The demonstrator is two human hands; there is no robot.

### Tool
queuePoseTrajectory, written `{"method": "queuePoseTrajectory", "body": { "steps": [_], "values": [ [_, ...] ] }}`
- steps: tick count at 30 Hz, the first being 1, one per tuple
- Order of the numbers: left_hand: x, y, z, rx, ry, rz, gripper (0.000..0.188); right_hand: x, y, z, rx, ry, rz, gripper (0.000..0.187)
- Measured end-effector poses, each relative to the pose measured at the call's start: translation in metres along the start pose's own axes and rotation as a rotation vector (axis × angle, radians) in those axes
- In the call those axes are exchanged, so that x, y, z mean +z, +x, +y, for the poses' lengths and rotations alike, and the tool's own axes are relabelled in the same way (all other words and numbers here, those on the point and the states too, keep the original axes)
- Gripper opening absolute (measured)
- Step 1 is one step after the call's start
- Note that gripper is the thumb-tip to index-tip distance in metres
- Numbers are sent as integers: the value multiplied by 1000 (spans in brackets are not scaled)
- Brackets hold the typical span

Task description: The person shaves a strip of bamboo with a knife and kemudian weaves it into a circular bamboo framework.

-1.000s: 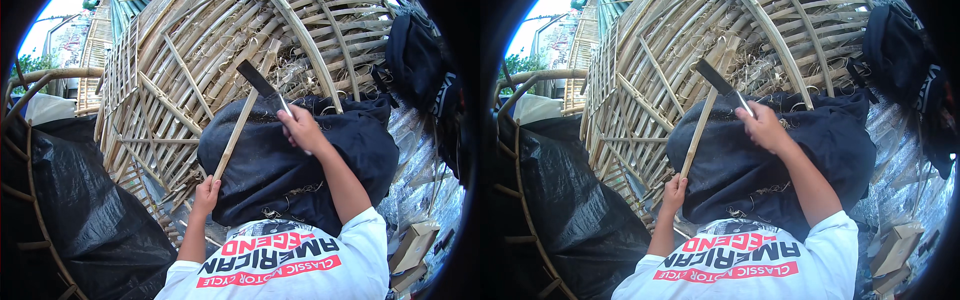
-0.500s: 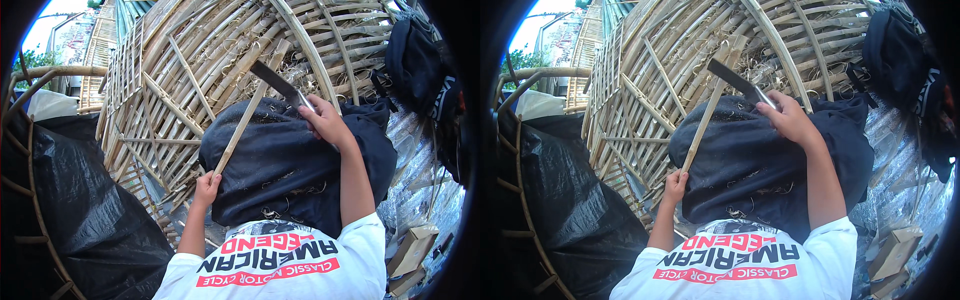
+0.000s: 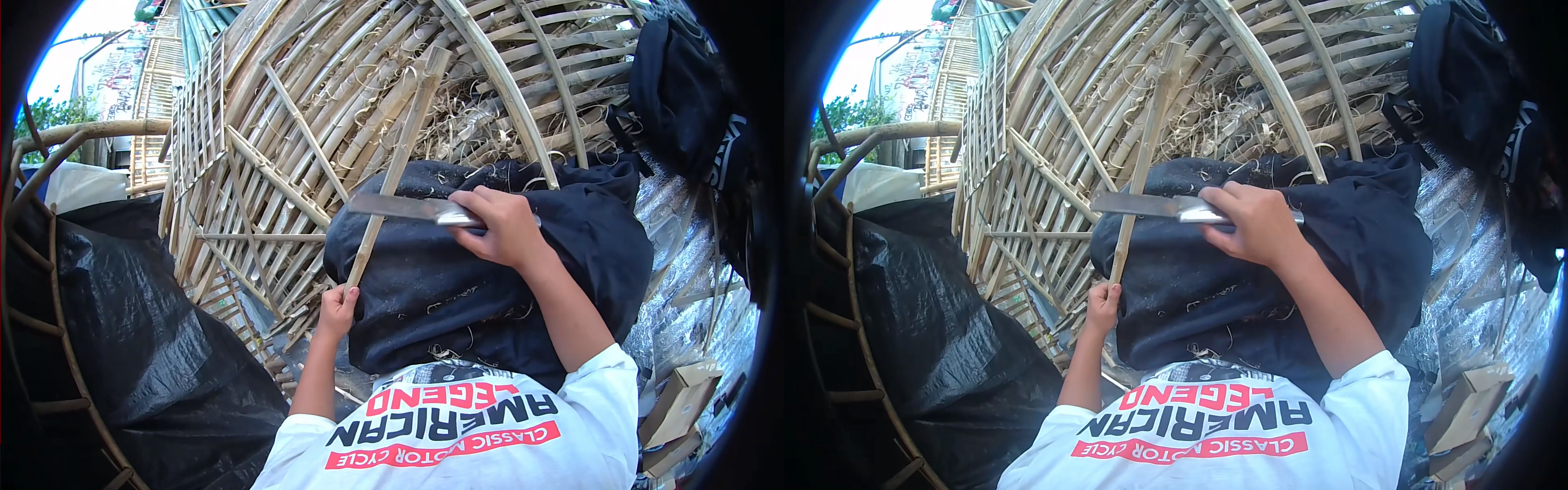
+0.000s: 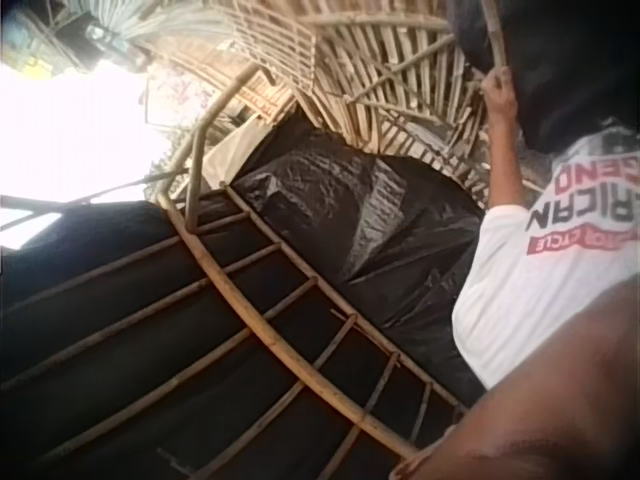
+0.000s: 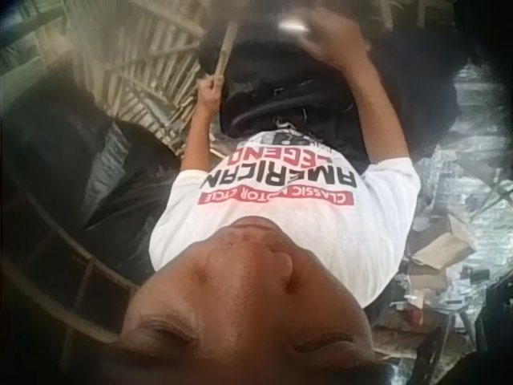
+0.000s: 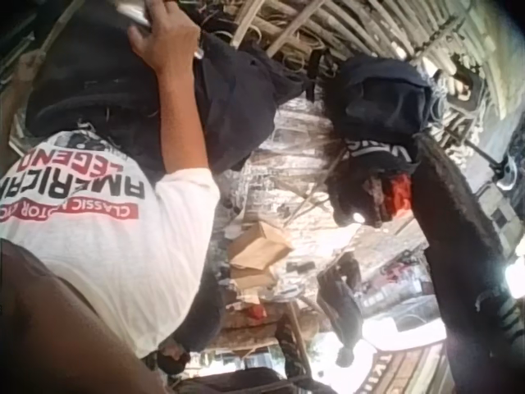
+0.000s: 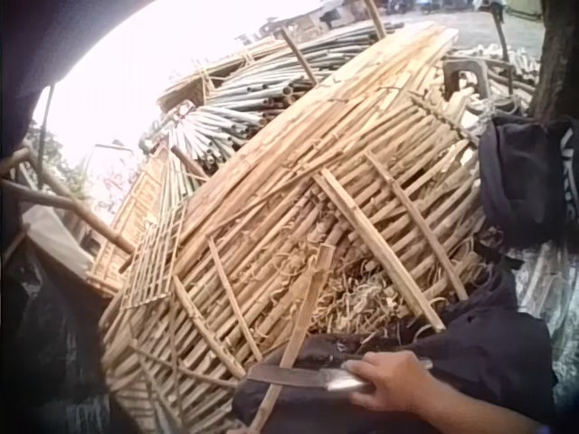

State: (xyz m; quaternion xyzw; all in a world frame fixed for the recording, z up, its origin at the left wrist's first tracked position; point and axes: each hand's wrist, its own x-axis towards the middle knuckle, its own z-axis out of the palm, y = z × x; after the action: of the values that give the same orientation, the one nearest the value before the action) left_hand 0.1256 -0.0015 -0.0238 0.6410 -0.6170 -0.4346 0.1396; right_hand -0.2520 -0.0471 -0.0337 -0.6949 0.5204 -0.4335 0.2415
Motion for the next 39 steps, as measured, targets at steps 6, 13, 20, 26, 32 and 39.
{"method": "queuePoseTrajectory", "body": {
  "steps": [6, 13, 20, 26, 32, 39],
  "values": [
    [-3, 4, 10, 80, 95, -16, 43, -6, 18, 26, 83, -306, 204, 44],
    [-8, 5, 12, 116, 180, -18, 44, 14, 5, 9, 66, -294, -33, 48],
    [-2, 6, 22, 158, 285, 27, 43, -12, 17, 29, 453, -184, 121, 19],
    [-7, 10, 22, 217, 325, 28, 42, 18, 9, 9, 320, -288, -227, 19],
    [-6, 7, 29, 190, 330, 46, 42, -18, 18, 32, 552, 101, -20, 22],
    [-5, 10, 12, 156, 337, 2, 43, 2, 4, 10, 427, 84, -399, 32]
  ]
}}
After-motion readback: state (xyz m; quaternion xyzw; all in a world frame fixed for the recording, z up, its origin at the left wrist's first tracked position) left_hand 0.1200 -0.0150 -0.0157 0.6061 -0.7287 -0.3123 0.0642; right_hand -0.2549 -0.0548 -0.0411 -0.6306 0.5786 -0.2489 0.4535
